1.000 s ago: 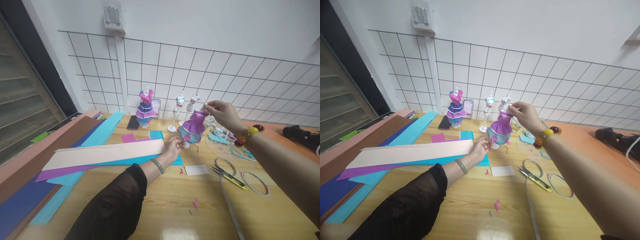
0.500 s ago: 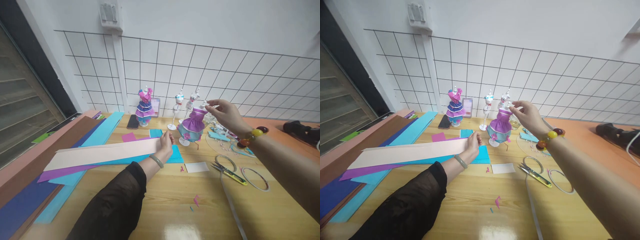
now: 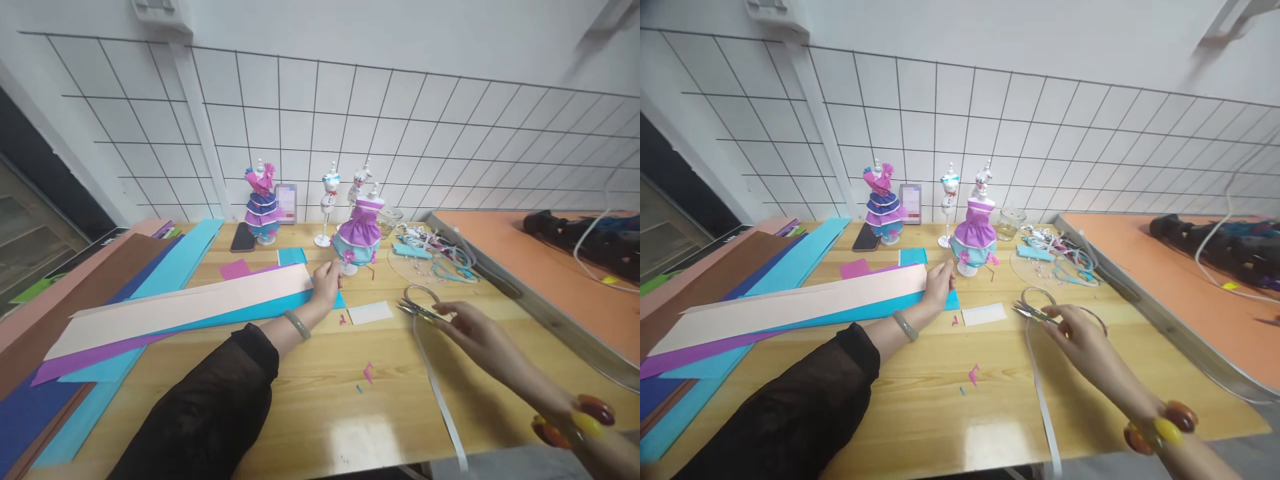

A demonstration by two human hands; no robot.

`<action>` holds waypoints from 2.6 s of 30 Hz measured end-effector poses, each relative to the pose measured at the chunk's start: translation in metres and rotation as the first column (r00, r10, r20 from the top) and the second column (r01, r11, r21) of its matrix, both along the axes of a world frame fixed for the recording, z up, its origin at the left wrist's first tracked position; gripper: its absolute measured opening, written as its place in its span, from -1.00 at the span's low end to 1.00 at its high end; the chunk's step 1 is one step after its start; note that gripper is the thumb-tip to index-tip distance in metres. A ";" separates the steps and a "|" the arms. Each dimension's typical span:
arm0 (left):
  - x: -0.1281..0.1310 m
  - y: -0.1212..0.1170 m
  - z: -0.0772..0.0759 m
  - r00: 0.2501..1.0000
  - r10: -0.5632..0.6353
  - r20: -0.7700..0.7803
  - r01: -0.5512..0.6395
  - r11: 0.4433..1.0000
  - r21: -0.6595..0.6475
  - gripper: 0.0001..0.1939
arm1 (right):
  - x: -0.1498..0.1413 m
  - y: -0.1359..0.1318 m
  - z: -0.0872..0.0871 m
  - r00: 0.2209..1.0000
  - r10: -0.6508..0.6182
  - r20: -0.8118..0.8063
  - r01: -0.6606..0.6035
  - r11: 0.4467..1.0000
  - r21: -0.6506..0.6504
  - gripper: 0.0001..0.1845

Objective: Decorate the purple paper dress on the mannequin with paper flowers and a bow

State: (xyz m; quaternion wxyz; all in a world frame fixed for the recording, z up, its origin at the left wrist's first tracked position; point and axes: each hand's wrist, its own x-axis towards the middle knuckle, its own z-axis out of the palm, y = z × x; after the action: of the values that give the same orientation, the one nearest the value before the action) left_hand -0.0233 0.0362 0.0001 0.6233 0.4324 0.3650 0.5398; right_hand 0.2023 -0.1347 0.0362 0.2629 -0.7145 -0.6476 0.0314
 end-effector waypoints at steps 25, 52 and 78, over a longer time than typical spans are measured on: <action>-0.015 -0.067 0.028 0.148 -0.438 -0.887 0.969 0.242 0.042 -0.82 | -0.035 -0.072 -0.062 0.940 -0.269 -0.210 0.246 0.961 -0.130 -0.59; -0.040 -0.005 0.011 0.451 -0.437 -0.778 0.769 0.633 0.090 -0.79 | -0.046 -0.074 -0.050 0.908 -0.320 -0.272 0.323 0.946 -0.037 -0.68; -0.016 -0.028 0.027 0.278 -0.876 -0.393 0.924 0.355 -0.138 -0.52 | -0.106 -0.013 -0.010 0.968 0.164 -0.191 -0.152 0.986 0.076 -0.79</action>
State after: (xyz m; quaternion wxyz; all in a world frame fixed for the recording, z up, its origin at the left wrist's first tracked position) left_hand -0.0396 0.0081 0.0271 0.7015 0.6980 0.1431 0.0110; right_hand 0.0960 -0.1477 0.0258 0.3437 -0.6458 -0.6739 0.1032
